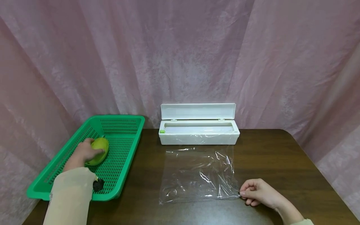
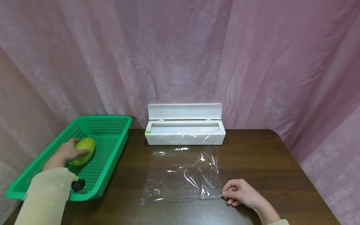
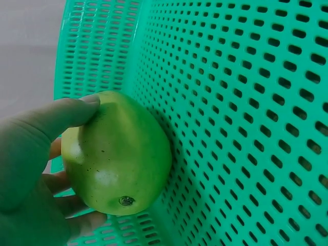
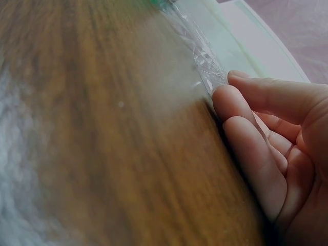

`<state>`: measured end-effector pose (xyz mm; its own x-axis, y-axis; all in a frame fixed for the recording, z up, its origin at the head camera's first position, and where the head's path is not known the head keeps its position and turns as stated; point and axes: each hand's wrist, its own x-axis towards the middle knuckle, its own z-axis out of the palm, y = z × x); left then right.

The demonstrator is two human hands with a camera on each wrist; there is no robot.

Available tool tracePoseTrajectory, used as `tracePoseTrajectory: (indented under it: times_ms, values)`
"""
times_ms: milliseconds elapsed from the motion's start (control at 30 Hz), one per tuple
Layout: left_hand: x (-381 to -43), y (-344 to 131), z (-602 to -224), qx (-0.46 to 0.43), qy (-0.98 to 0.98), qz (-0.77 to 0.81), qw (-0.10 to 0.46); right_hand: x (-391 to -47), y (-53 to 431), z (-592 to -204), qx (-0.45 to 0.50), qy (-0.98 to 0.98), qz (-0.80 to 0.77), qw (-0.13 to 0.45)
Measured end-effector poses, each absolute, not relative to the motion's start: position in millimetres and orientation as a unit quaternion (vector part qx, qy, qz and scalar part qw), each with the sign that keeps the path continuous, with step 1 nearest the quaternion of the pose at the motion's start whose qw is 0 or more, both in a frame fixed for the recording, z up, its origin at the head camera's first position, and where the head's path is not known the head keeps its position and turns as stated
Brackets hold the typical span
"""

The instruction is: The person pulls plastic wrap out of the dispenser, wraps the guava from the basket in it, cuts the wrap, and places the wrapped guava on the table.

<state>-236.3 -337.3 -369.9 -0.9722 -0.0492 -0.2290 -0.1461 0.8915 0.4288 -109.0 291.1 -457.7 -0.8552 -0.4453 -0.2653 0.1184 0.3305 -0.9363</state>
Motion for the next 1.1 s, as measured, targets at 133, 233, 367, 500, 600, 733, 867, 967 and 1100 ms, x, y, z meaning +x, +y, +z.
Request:
tracePoseTrajectory:
  times_ms: [133,233,367,500,600,733,867,967,1100]
  values:
    - [-236.5,-336.4,-370.1,-0.058,0.965,0.228,0.112,-109.6,292.1,-458.4,-0.107,0.776,-0.569,0.249]
    - [-236.0,-335.1,-369.9,-0.063,0.963,0.234,0.116,-109.4,292.3,-458.3,-0.109,0.775,-0.57,0.249]
    - [-235.2,-334.2,-370.9,-0.075,0.959,0.245,0.125,-109.2,292.4,-457.5,-0.114,0.774,-0.571,0.249]
    - [-234.6,-333.9,-372.4,-0.083,0.955,0.253,0.13,-109.4,292.2,-456.9,-0.116,0.774,-0.57,0.249]
    - [-234.5,-333.9,-372.4,-0.078,0.956,0.251,0.127,-110.0,291.7,-456.6,-0.111,0.776,-0.568,0.249]
    - [-235.1,-332.8,-370.6,-0.063,0.961,0.24,0.121,-109.7,292.0,-456.0,-0.104,0.779,-0.566,0.248]
    - [-234.6,-332.6,-369.4,-0.062,0.963,0.232,0.122,-110.1,291.8,-455.0,-0.108,0.777,-0.568,0.249]
    - [-234.2,-333.1,-368.9,-0.062,0.963,0.23,0.123,-110.0,291.4,-453.8,-0.113,0.774,-0.572,0.248]
    - [-233.3,-333.4,-368.1,-0.05,0.966,0.224,0.12,-108.4,291.2,-454.3,-0.109,0.771,-0.575,0.25]
